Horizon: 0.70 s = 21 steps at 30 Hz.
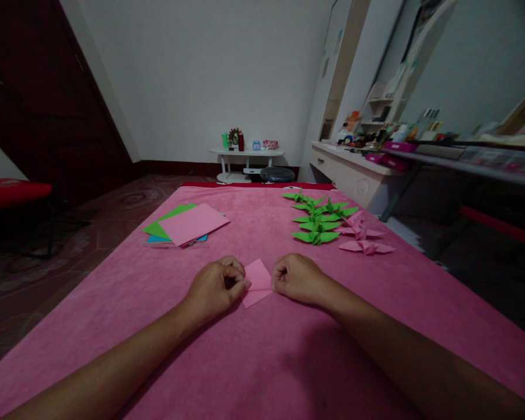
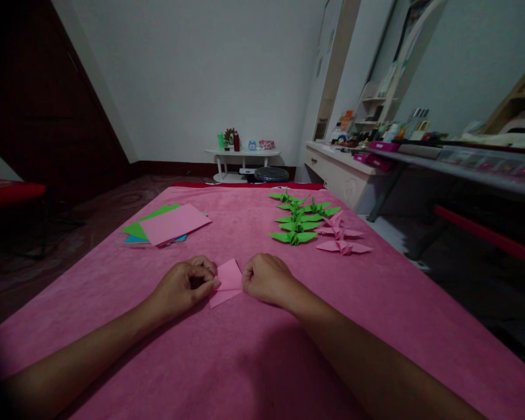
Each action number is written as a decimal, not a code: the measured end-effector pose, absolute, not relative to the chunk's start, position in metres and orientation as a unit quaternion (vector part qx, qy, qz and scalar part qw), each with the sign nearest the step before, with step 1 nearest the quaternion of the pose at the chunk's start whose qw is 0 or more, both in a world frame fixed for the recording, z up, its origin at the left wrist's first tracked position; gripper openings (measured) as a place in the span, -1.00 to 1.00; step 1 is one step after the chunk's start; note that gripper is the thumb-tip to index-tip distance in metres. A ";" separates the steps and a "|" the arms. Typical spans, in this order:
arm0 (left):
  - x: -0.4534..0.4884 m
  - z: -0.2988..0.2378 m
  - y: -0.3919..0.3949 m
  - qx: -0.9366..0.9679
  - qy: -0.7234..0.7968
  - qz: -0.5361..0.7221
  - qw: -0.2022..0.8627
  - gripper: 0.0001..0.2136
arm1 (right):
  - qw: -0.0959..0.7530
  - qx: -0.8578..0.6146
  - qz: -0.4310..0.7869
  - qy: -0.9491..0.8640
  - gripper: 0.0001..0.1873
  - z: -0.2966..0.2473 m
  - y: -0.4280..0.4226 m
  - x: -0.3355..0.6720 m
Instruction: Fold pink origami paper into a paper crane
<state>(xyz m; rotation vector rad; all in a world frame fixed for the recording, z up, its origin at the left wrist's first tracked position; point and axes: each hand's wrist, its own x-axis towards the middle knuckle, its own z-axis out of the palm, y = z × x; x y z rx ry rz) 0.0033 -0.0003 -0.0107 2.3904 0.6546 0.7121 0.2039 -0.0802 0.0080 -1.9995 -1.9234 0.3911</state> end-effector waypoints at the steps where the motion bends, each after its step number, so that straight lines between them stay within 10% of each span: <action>1: 0.003 -0.011 0.000 0.891 0.245 0.265 0.276 -0.83 | 0.166 -0.707 0.133 -0.674 -0.84 0.008 -0.080 0.203; 21: 0.008 -0.005 -0.004 0.891 0.298 0.227 0.258 -0.83 | 0.148 -0.730 0.140 -0.652 -0.85 0.010 -0.076 0.201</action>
